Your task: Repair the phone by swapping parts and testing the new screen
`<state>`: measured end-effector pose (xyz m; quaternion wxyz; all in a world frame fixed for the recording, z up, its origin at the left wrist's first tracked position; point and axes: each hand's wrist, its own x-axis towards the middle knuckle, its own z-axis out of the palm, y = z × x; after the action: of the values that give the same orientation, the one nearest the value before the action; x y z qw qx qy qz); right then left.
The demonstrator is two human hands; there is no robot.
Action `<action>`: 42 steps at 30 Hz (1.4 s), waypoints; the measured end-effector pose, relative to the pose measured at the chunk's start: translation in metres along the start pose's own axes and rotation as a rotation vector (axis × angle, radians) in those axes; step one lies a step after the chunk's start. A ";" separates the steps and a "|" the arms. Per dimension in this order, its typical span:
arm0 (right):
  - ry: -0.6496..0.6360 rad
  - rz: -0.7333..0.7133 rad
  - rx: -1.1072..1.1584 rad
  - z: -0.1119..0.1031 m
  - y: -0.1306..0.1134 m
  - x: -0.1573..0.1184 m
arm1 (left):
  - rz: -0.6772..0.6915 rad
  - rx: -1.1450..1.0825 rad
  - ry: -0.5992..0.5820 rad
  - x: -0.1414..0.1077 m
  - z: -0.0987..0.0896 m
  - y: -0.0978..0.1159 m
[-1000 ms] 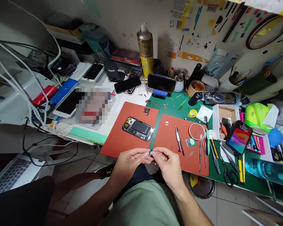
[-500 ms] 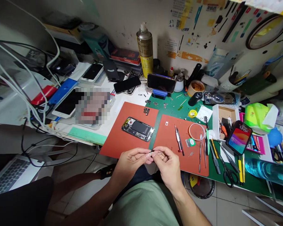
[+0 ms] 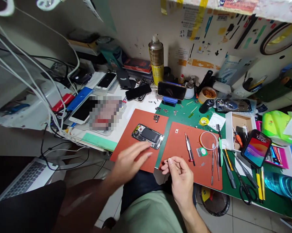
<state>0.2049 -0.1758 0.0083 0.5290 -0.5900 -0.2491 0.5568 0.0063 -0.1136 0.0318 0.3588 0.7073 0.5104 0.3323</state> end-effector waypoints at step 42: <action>0.013 -0.213 0.038 0.042 -0.029 -0.002 | -0.363 -0.030 -0.251 0.022 -0.011 0.025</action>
<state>0.1743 -0.1533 0.0431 0.5979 -0.5537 -0.2963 0.4981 0.0147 -0.0958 0.0610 0.4838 0.6342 0.5759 0.1790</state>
